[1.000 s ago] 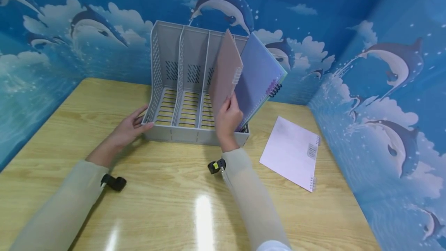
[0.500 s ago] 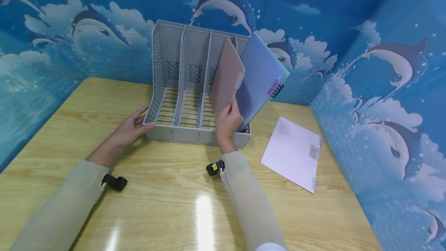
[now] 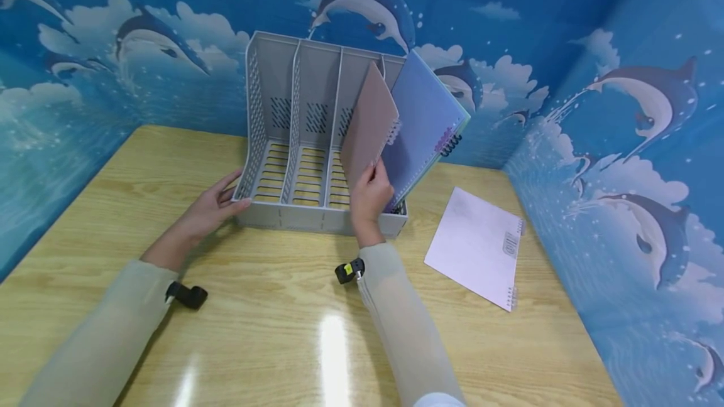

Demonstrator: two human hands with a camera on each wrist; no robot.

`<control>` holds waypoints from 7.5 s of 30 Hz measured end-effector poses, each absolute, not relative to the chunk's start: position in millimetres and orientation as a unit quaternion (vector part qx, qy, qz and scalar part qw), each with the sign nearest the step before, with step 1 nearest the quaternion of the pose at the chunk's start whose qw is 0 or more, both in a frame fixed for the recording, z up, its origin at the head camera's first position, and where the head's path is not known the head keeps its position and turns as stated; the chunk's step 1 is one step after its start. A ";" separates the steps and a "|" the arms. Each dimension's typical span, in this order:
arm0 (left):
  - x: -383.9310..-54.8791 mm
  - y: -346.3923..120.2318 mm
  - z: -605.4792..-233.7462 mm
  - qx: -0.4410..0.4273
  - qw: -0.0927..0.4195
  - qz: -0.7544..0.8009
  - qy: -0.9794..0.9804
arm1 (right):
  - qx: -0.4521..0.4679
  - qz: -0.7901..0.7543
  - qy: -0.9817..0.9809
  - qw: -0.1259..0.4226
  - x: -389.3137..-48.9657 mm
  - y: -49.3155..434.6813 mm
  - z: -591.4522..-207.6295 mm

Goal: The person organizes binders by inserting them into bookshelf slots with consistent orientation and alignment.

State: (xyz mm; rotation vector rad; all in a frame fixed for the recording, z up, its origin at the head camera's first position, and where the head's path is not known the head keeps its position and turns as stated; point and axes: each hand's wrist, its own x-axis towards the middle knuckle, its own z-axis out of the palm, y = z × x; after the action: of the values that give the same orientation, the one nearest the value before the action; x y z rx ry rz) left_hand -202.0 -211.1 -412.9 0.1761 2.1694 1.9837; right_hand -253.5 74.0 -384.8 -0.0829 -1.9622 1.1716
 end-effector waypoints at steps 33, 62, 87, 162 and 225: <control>-202.4 -211.6 -412.1 0.062 0.097 0.673 0.731 | 0.043 0.419 -0.840 0.343 -265.8 86.2 -385.9; -203.2 -212.7 -412.9 0.064 0.096 0.670 0.733 | 0.009 0.419 -0.851 0.316 -263.3 84.8 -385.2; -201.1 -210.4 -410.8 0.051 0.099 0.663 0.740 | 0.017 0.437 -0.846 0.306 -257.0 86.2 -382.5; -176.8 -89.0 -362.4 0.169 -0.174 0.678 0.694 | 0.083 0.589 -0.578 0.558 -204.2 186.0 -315.2; -147.3 68.2 -406.5 0.212 0.183 0.559 0.780 | -0.301 0.367 -0.878 0.069 -232.7 343.4 -359.5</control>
State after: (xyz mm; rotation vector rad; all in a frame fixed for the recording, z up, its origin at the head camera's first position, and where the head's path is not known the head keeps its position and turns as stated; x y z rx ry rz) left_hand -147.3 68.2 -406.5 0.5987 2.2012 1.5767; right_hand -232.7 343.4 -359.5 -0.9062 -2.6426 1.1037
